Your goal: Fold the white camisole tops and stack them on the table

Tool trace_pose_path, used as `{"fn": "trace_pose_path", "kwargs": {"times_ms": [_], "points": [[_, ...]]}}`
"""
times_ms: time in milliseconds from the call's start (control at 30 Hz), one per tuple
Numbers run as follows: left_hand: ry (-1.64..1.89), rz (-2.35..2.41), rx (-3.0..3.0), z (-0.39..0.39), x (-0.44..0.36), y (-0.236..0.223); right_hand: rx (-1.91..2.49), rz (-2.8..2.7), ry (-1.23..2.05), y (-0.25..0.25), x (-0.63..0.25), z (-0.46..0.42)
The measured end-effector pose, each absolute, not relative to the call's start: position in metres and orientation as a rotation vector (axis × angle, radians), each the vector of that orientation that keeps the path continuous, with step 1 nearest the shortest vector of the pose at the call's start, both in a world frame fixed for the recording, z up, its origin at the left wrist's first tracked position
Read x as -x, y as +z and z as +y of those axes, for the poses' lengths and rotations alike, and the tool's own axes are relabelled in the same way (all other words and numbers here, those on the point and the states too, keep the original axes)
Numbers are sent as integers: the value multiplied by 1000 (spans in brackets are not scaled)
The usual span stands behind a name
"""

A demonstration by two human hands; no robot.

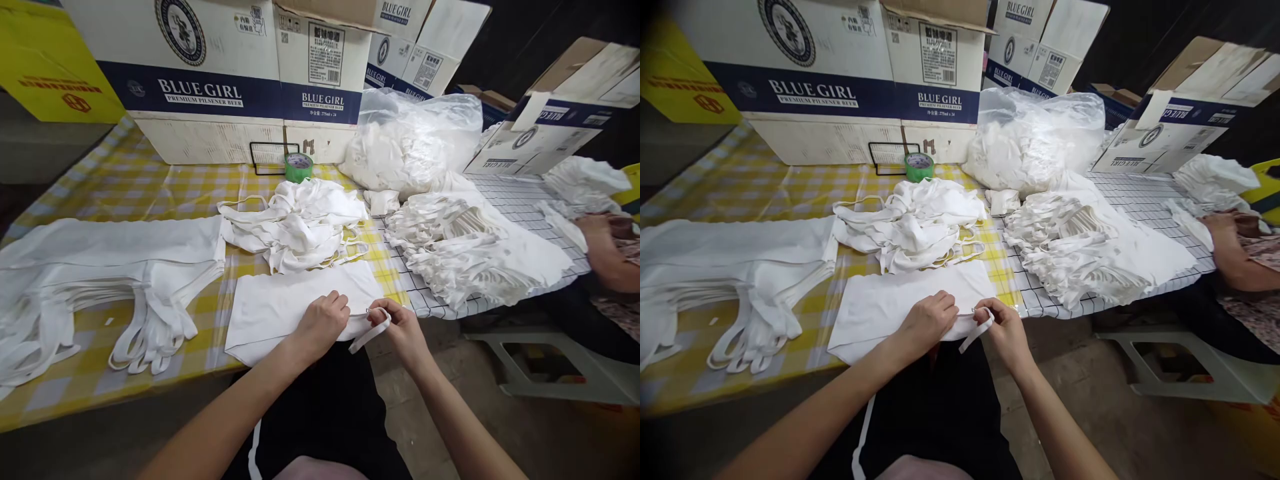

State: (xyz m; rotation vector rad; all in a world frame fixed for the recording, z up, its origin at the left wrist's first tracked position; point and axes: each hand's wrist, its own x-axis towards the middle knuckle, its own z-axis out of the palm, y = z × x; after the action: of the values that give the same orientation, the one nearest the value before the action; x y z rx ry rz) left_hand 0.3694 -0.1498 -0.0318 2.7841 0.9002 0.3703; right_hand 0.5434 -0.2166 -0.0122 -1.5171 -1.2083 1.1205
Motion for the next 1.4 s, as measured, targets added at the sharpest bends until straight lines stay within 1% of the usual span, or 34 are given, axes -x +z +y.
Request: {"fn": "trace_pose_path", "kwargs": {"times_ms": [67,167,267,433,767,833,1133,1233,1300,1333,1400], "points": [[395,915,-2752,-147,-370,-33,1503,-1184,1202,-15,-543,-209],[476,971,-2529,-142,-370,-35,1517,-1239,1260,-16,-541,-200],[506,989,-2368,-138,-369,-36,1563,-1367,1210,-18,-537,-192],[492,993,-2300,-135,-371,-36,1620,-1543,1065,-20,-530,-182],[537,939,-2188,-129,-371,-38,1615,-1714,1014,-19,-532,-175],[530,939,-2178,-129,-371,-38,1605,-1765,956,-19,-532,-175],[637,952,-2102,-134,-370,-35,1616,-2145,500,-13,-533,-183],[660,967,-2088,-136,-370,-35,1630,-2176,396,-17,-533,-190],[662,961,-2101,-137,-368,-36,1659,-2085,423,-19,-531,-197],[655,951,-2116,-138,-366,-36,1674,-1993,490,-20,-529,-201],[626,920,-2165,-140,-361,-35,1658,-1735,769,-19,-525,-210]]}}
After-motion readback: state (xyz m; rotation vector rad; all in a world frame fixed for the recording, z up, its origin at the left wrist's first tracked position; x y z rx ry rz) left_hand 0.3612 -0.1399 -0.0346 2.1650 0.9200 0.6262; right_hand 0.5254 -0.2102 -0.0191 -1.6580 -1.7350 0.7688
